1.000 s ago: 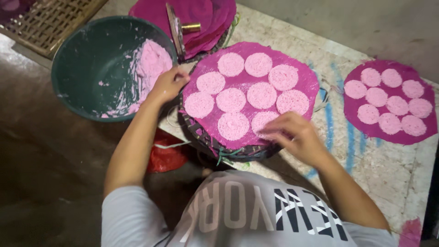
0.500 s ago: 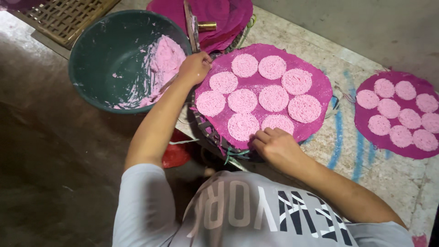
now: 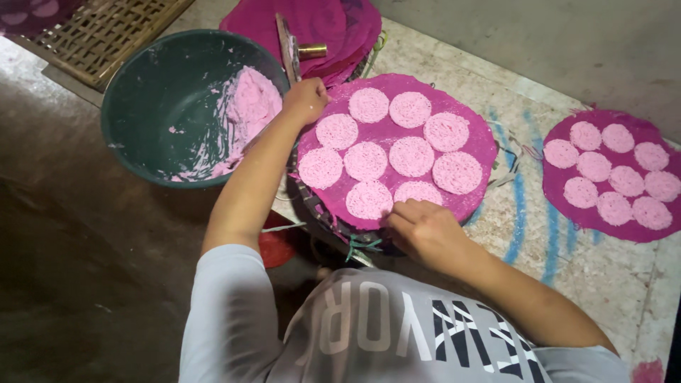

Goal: The person scoops pink dough from a green basin and uses a manual press to form circular patties on a pink cloth-lined tray. They arrange the patties, cover the tray with a cloth, and place it into a steamer. The person then continues to form additional patties using the same method.

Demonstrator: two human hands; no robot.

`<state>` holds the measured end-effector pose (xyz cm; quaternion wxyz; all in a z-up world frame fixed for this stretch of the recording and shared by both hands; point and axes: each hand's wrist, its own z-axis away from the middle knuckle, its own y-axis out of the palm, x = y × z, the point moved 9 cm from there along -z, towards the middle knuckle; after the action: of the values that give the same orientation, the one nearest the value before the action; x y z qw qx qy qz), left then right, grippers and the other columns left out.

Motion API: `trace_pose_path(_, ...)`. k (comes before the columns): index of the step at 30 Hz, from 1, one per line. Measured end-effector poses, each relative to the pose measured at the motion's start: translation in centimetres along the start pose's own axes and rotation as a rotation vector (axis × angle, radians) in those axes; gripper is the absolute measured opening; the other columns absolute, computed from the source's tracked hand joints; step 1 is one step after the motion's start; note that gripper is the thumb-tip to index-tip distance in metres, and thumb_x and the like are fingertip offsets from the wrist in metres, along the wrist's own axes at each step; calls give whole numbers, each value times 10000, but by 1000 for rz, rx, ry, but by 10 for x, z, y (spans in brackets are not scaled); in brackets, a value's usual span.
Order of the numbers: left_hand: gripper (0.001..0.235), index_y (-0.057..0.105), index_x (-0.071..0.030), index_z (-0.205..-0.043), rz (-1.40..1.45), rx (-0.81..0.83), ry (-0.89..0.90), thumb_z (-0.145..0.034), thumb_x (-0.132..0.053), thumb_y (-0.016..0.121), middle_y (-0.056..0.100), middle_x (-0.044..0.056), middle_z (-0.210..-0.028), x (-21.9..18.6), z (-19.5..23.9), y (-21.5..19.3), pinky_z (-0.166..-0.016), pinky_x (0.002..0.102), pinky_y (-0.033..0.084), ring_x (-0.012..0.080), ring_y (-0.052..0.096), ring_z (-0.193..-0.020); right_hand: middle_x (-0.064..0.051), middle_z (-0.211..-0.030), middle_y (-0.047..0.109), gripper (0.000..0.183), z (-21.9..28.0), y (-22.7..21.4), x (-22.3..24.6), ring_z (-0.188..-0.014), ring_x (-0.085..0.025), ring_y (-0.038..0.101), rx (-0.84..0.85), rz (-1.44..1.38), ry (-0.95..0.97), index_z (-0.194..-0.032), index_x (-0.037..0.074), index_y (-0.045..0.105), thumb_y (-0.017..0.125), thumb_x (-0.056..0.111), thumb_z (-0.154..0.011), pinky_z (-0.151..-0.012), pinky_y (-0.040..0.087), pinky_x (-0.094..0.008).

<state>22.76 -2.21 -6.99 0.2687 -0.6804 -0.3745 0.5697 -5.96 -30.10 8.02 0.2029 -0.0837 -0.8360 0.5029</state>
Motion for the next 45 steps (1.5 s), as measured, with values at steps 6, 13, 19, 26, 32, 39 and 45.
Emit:
trace_pose_path(6, 167, 690, -86, -864, 74, 6, 10, -834, -220, 785, 733, 114, -848, 11, -3, 4, -749, 428, 544, 305, 720, -834, -93, -837, 604, 242, 4, 11, 3, -756, -284, 628, 47, 6, 20, -955, 45, 672, 746, 140, -745, -631, 512, -422)
trace_pose_path(13, 123, 713, -61, -988, 158, -37, 36, -906, -150, 689, 744, 145, -953, 22, -2, 0, -818, 402, 548, 312, 718, -909, -81, -934, 688, 143, 20, -8, -7, -842, -257, 697, -16, -120, 141, -965, 68, 726, 739, 166, -862, -728, 573, -383)
trace_pose_path(19, 156, 722, -54, -1012, 153, -28, 25, -905, -157, 674, 743, 167, -979, 26, -1, -3, -848, 405, 543, 327, 716, -947, -45, -971, 734, 137, 52, -31, -44, -884, -192, 730, -144, -132, 383, -991, 125, 800, 753, 152, -866, -752, 597, -331)
trace_pose_path(26, 188, 787, -74, -1011, 73, 30, 113, -840, -136, 742, 751, 174, -985, 10, 14, -11, -861, 416, 552, 340, 729, -920, -256, -1404, 548, 500, 141, -31, -163, -1301, -426, 502, -498, 324, 701, -1386, 55, 573, 761, 108, -925, -1131, 390, -541)
trace_pose_path(32, 165, 802, -77, -1007, -49, 10, 120, -858, -125, 751, 741, 191, -1005, -12, 22, -20, -873, 437, 546, 376, 711, -948, -265, -1432, 532, 756, 152, 36, -350, -1345, -508, 408, -145, 537, 786, -1578, 138, 473, 698, 175, -857, -1032, 295, -680)
trace_pose_path(39, 180, 808, -100, -1018, -104, 50, 130, -868, -115, 711, 737, 197, -1013, -42, 18, -16, -871, 452, 545, 384, 708, -935, -304, -1065, 696, 250, 189, 38, -461, -1009, -490, 667, -42, 338, 1057, -1172, 95, 668, 528, 66, -967, -849, 524, -575)
trace_pose_path(45, 172, 812, -114, -988, -128, 68, 157, -851, -117, 709, 733, 199, -1025, -65, -8, 6, -874, 481, 536, 393, 701, -948, -285, -1071, 709, 199, 207, -13, -509, -996, -468, 672, -54, 501, 1044, -1141, 59, 708, 553, 100, -1024, -814, 524, -560)
